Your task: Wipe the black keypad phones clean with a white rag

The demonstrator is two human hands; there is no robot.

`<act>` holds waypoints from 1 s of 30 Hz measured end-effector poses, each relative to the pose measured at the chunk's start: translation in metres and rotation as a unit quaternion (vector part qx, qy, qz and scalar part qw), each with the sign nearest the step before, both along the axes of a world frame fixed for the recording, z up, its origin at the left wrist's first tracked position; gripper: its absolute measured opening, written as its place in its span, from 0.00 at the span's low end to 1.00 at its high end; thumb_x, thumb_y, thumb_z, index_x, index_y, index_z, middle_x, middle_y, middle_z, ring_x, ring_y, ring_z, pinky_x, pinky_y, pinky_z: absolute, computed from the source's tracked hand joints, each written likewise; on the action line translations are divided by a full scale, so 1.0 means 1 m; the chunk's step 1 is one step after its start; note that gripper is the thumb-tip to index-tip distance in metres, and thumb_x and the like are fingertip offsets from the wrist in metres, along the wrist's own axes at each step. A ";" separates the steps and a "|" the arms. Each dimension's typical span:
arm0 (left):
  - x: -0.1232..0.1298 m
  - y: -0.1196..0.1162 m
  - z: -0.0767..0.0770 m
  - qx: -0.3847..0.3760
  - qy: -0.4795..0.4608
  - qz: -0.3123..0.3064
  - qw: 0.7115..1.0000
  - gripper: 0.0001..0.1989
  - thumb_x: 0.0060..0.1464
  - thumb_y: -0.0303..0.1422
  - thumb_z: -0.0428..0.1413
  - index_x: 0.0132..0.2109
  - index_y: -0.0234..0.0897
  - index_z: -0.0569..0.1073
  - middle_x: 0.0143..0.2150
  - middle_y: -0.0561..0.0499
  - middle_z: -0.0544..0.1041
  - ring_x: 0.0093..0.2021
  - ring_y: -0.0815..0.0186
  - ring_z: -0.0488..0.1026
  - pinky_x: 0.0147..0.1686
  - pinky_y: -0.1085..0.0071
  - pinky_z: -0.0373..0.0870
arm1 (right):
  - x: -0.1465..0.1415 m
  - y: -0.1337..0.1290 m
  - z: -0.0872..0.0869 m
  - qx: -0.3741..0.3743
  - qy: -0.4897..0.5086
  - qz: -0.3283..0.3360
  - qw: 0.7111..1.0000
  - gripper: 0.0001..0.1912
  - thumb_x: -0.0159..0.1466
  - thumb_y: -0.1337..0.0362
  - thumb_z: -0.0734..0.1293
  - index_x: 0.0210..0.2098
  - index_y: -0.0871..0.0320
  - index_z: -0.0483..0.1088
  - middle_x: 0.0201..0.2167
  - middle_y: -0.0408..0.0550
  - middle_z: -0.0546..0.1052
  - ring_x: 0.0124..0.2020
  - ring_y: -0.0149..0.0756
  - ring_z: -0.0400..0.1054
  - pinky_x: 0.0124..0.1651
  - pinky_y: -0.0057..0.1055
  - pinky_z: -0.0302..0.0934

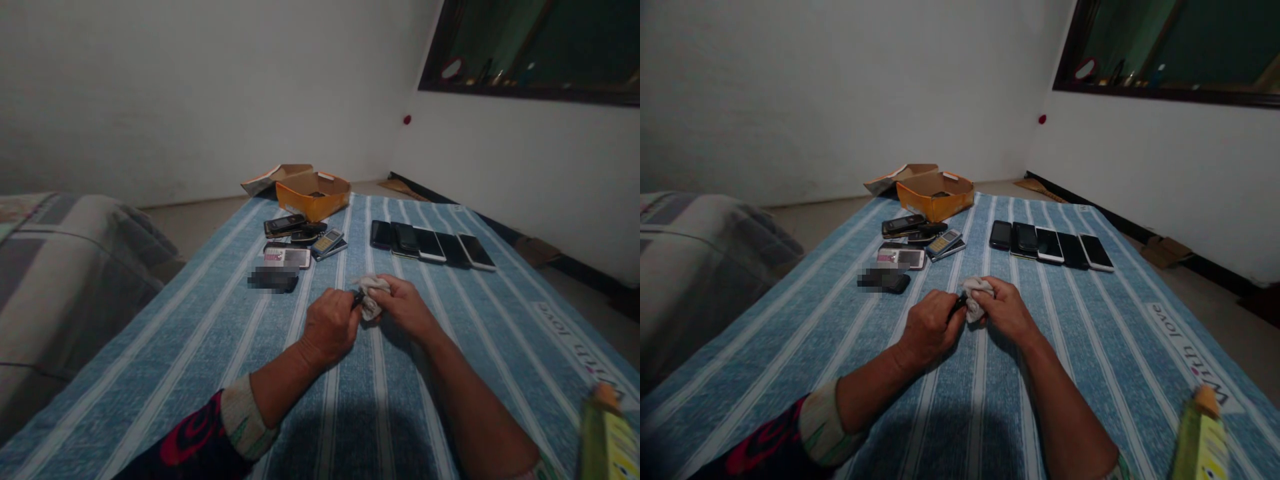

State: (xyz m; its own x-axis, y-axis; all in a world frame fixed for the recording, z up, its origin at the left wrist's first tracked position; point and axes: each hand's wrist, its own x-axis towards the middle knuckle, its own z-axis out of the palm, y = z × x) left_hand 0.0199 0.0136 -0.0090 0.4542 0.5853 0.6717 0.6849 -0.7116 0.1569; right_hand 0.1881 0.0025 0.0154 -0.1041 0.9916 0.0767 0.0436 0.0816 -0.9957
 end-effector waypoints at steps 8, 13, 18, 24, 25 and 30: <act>0.000 0.001 0.002 0.022 -0.009 -0.011 1.000 0.09 0.57 0.27 0.48 0.29 0.37 0.67 0.25 0.49 0.71 0.28 0.63 0.66 0.29 0.66 0.64 | -0.017 -0.002 0.000 0.053 -0.112 -0.055 0.991 0.14 0.64 0.52 0.62 0.34 0.56 0.67 0.23 0.39 0.68 0.23 0.29 0.63 0.24 0.26 0.58; 0.001 -0.001 0.004 0.046 -0.024 -0.038 0.998 0.09 0.56 0.26 0.47 0.28 0.37 0.66 0.24 0.49 0.70 0.27 0.63 0.66 0.28 0.67 0.63 | -0.028 -0.003 -0.005 0.048 -0.106 -0.115 0.987 0.16 0.65 0.52 0.59 0.28 0.55 0.64 0.20 0.37 0.64 0.22 0.29 0.60 0.26 0.26 0.55; 0.003 -0.004 0.010 0.052 -0.051 -0.055 0.996 0.10 0.58 0.27 0.47 0.29 0.36 0.67 0.24 0.49 0.70 0.26 0.63 0.66 0.27 0.67 0.62 | -0.026 -0.001 -0.012 0.063 -0.060 -0.163 0.983 0.17 0.62 0.52 0.62 0.23 0.55 0.62 0.18 0.37 0.63 0.20 0.28 0.57 0.23 0.25 0.52; 0.003 -0.005 0.011 0.005 -0.090 -0.078 0.993 0.09 0.59 0.29 0.49 0.31 0.34 0.70 0.24 0.49 0.71 0.26 0.64 0.67 0.28 0.68 0.64 | -0.029 0.002 -0.013 0.016 0.057 -0.186 0.981 0.15 0.57 0.53 0.66 0.22 0.56 0.63 0.16 0.36 0.64 0.17 0.27 0.57 0.19 0.25 0.53; 0.002 -0.004 0.010 -0.010 -0.098 -0.078 0.992 0.09 0.59 0.29 0.49 0.31 0.34 0.70 0.25 0.49 0.72 0.26 0.65 0.68 0.28 0.68 0.65 | -0.030 0.002 -0.013 -0.005 0.081 -0.181 0.980 0.14 0.56 0.54 0.66 0.23 0.56 0.63 0.16 0.36 0.64 0.16 0.27 0.57 0.17 0.25 0.53; 0.001 -0.002 0.009 -0.065 -0.127 -0.082 0.986 0.09 0.59 0.31 0.49 0.33 0.35 0.71 0.26 0.49 0.73 0.28 0.65 0.70 0.30 0.69 0.67 | -0.031 0.002 -0.016 -0.071 0.172 -0.125 0.975 0.16 0.55 0.51 0.68 0.28 0.58 0.65 0.16 0.37 0.68 0.12 0.27 0.60 0.13 0.24 0.56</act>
